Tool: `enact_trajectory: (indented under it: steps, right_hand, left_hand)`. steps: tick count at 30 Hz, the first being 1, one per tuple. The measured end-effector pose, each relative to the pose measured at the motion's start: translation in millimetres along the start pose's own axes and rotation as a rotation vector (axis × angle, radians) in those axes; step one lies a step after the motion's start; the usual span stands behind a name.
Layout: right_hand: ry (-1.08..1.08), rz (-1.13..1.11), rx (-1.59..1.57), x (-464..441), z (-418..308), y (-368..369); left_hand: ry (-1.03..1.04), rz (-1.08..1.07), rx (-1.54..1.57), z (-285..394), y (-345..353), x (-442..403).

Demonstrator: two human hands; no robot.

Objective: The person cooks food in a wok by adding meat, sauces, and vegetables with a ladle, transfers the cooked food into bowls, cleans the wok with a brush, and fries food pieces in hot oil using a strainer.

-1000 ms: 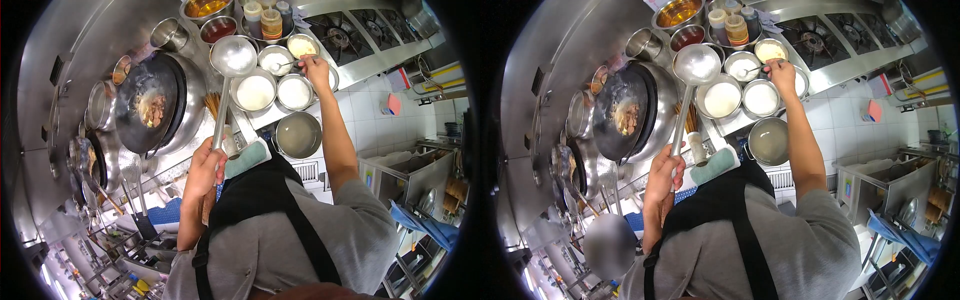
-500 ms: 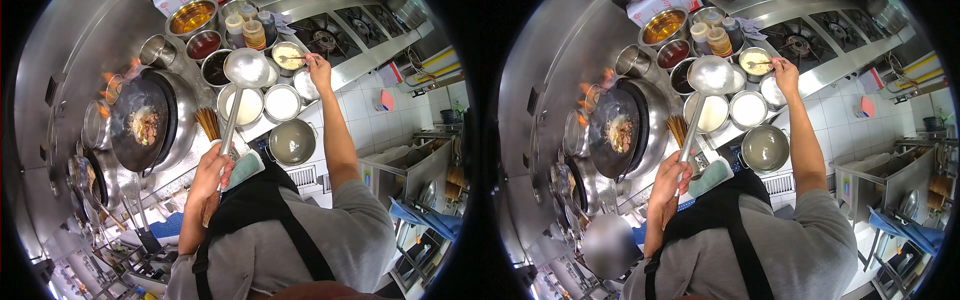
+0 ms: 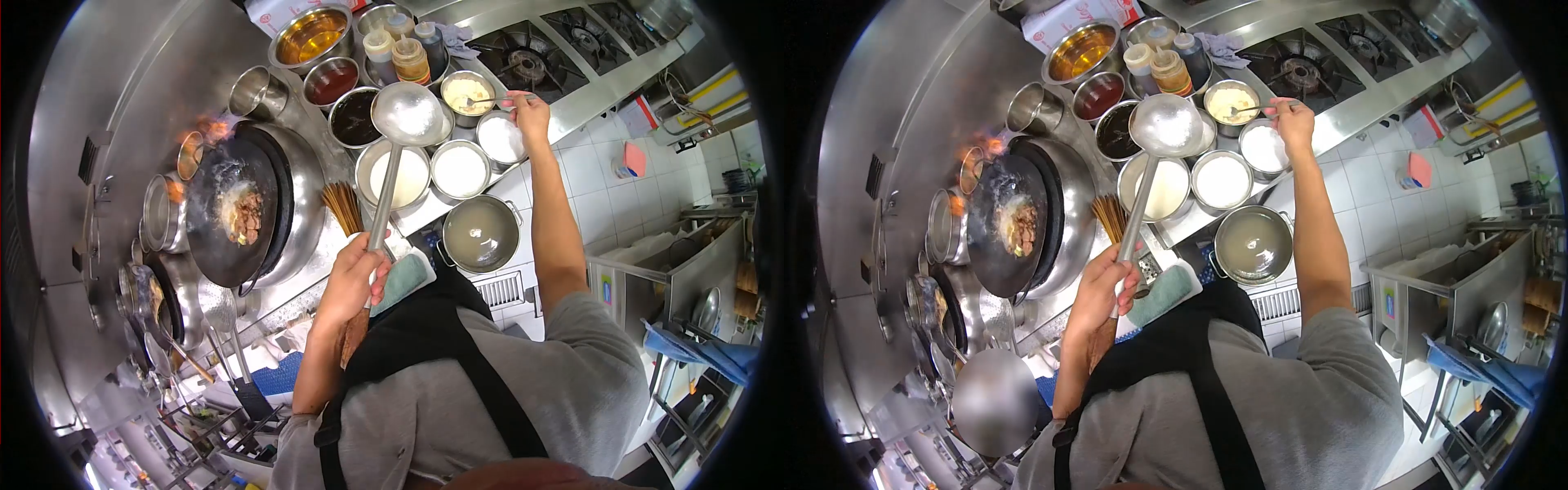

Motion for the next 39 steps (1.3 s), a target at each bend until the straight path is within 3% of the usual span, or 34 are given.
enact_trajectory:
  steps: [4,7,10,12,14,16,18,20,23,28,31,34,36,39]
  right_hand:
    - [-0.21,-0.139,-0.067,38.2,-79.0,-11.1]
    - [-0.547,0.06,0.241,82.9,-135.0,-29.6]
    - [-0.452,-0.151,0.532,117.1,-137.6,-22.7]
    - [-0.581,-0.305,0.781,115.6,-69.4,-3.1]
    - [-0.467,-0.408,0.843,108.9,-26.7,2.8]
    - [-0.626,-0.023,0.643,100.7,-51.0,-3.2]
    - [-0.771,0.047,0.51,99.4,-97.0,28.8]
    - [-0.877,0.001,0.456,87.6,-106.3,85.9]
    - [-0.797,-0.017,0.523,57.0,-72.5,157.6]
    - [-0.848,0.004,0.62,55.0,-59.7,189.3]
    - [-0.764,-0.004,0.251,61.6,-75.4,193.7]
    - [-0.987,-0.195,0.152,89.6,-139.9,206.1]
    - [-1.2,-0.314,0.404,94.0,-151.7,222.9]
    - [-1.31,-0.499,0.888,111.5,-172.9,242.0]
  left_hand:
    - [0.014,-0.092,-0.061,0.2,5.0,-4.1]
    - [-0.049,-0.157,0.057,-3.5,1.9,-3.6]
    - [-0.019,-0.147,0.094,-6.4,-6.3,0.8]
    - [0.018,-0.103,0.108,-4.4,-18.6,6.4]
    - [0.031,-0.072,0.118,-5.8,-32.8,15.7]
    - [0.072,-0.038,0.131,0.3,-44.2,16.2]
    - [0.091,-0.007,0.135,-3.4,-51.5,21.7]
    - [0.111,0.004,0.168,-2.4,-54.0,18.2]
    - [0.115,0.029,0.215,3.5,-53.6,17.5]
    - [0.144,0.039,0.225,8.0,-57.7,17.0]
    - [0.197,0.071,0.215,16.9,-60.8,17.3]
    - [0.243,0.106,0.198,26.6,-63.8,6.6]
    - [0.259,0.137,0.141,34.4,-64.3,-2.6]
    - [0.282,0.189,0.078,40.4,-66.3,-21.3]
Point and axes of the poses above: each hand's wrist, its own x-axis away from the middle knuckle, its own y-axis out of the palm, z = x × y, the point moved 4 cm from there along -x, towards the middle knuckle, and after that the axes turned 12 degrees about z, right-handed, at the moved point
